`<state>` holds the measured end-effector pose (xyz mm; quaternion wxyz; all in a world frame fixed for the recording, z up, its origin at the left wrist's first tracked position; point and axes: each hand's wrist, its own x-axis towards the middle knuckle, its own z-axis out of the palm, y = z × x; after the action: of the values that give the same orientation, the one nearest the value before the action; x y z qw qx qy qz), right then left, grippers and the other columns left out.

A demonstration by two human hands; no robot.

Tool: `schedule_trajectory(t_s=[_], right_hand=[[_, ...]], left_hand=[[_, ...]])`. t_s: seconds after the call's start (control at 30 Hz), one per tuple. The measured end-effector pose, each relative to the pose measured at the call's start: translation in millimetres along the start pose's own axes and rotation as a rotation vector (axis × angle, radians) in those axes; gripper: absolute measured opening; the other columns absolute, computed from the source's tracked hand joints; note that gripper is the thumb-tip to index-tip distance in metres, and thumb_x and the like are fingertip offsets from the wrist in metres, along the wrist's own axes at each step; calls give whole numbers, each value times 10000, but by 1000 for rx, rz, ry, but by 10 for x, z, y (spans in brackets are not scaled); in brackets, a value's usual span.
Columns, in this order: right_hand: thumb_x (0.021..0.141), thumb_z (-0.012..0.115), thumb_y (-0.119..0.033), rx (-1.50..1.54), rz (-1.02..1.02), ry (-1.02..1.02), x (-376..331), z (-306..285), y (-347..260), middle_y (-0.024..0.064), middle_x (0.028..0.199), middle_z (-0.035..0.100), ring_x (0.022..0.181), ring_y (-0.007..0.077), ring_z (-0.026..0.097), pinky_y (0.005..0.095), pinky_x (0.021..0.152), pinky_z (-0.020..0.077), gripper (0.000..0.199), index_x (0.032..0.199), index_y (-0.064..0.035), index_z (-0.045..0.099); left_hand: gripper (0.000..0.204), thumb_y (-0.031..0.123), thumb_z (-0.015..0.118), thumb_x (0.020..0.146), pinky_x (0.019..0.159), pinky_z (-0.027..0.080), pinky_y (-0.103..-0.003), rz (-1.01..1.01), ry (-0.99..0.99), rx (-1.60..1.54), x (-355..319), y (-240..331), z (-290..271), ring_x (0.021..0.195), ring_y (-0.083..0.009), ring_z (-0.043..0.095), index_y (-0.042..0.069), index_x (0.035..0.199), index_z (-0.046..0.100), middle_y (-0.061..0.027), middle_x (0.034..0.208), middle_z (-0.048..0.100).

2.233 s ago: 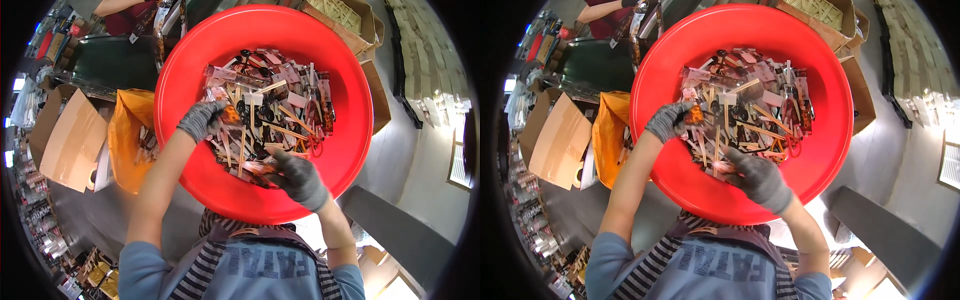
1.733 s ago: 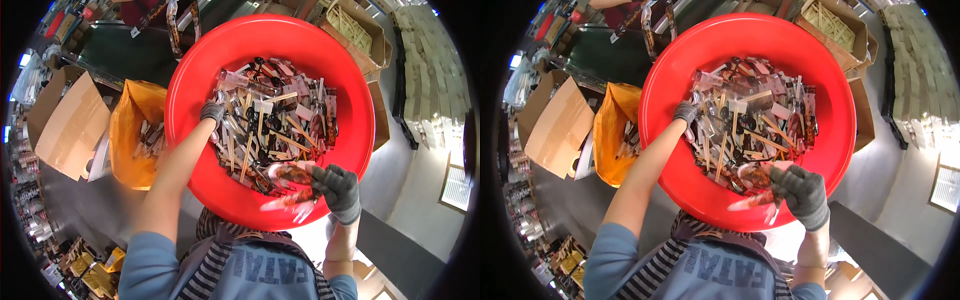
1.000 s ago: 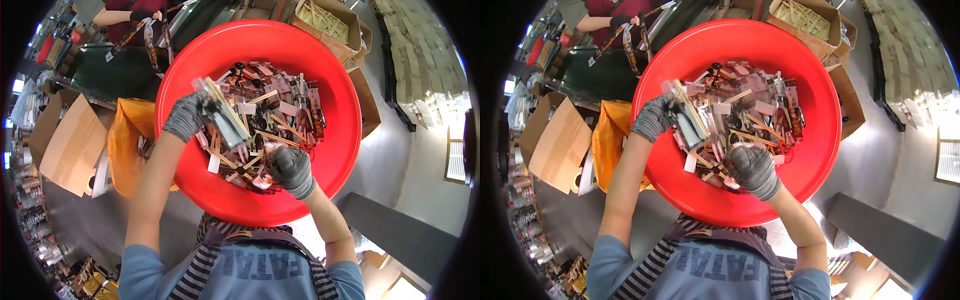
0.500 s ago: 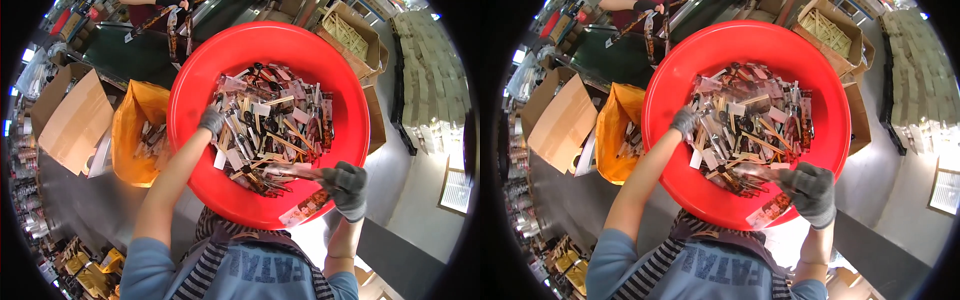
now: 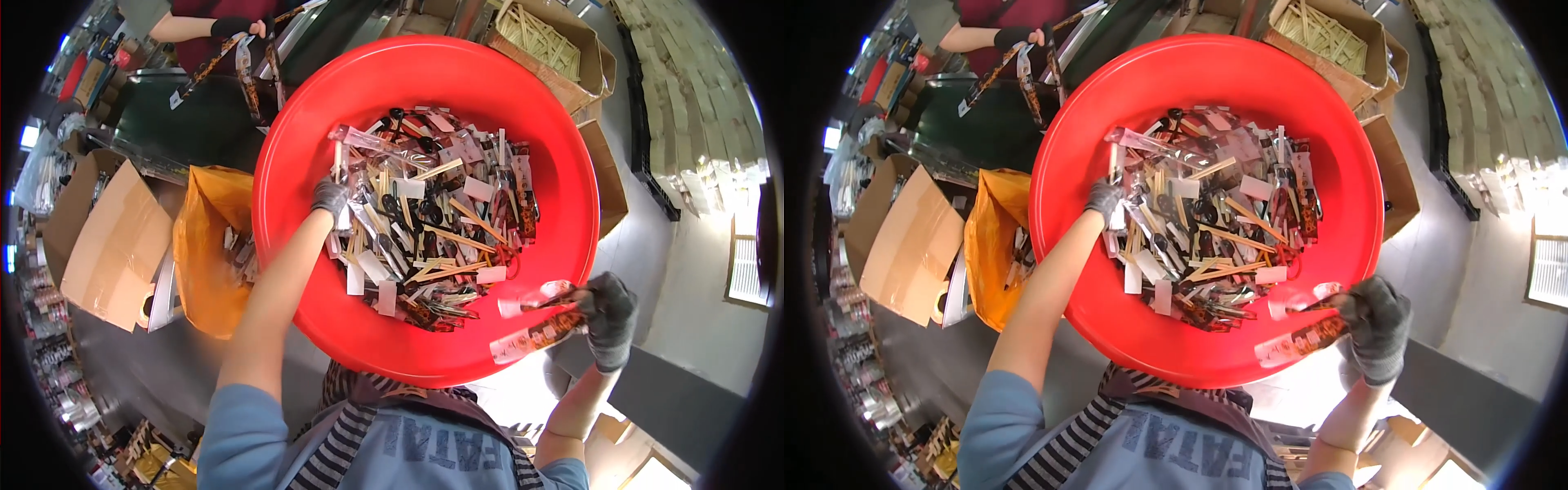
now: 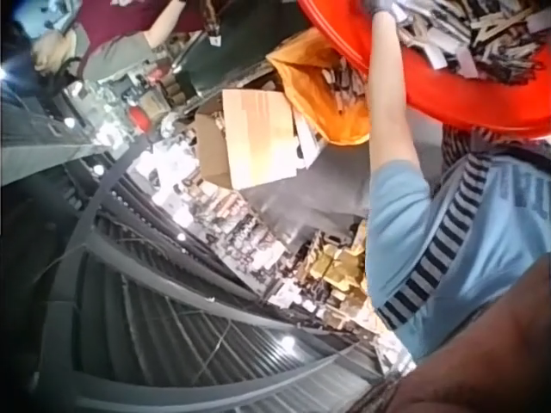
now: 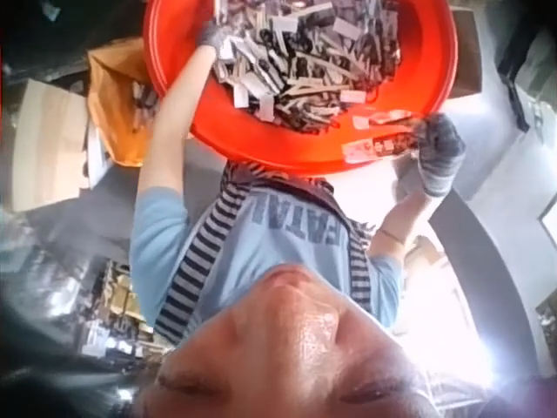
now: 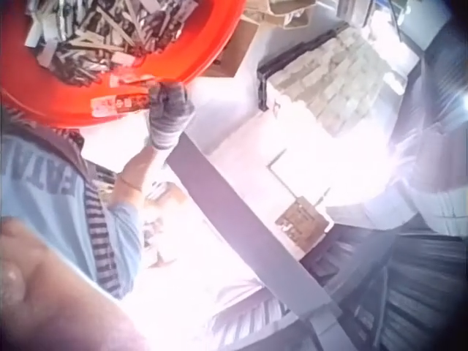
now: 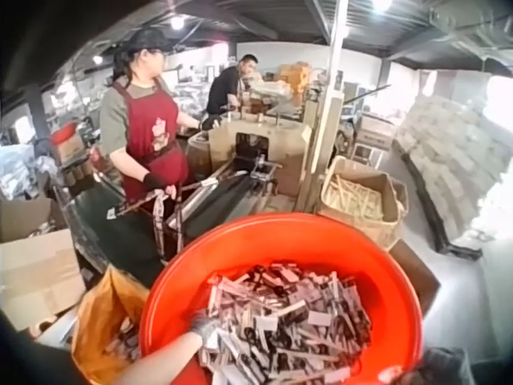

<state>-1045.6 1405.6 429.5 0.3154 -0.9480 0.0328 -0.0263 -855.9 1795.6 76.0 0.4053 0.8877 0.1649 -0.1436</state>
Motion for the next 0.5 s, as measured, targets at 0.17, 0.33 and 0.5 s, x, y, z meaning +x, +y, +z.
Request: schedule_trajectory(t_s=[0.17,0.33,0.5], right_hand=[[692,703,-149,36,-21,14,108,241,62,-6,504,382,455,79,366,245,425,290,272,616,-55,459],[692,621,-11,166,-12,-96,196,425,14,1,472,373,436,65,380,230,404,306,209,612,-63,434],[739,559,-14,297,-276,-182,297,963,-164,24,499,461,411,108,451,230,394,332,183,910,-80,564]], left_hand=[[262,-66,649,647,540,476,-326,-409,-597,-390,-761,496,-397,593,-207,568,54,860,553,-66,679,563],[231,-47,657,723,643,491,-268,-164,-810,-855,-1250,890,-414,715,-144,597,43,912,560,-29,784,602],[359,-18,641,750,761,521,-328,-62,-829,-982,-1578,1137,-357,826,-190,608,42,1079,509,-74,895,594]])
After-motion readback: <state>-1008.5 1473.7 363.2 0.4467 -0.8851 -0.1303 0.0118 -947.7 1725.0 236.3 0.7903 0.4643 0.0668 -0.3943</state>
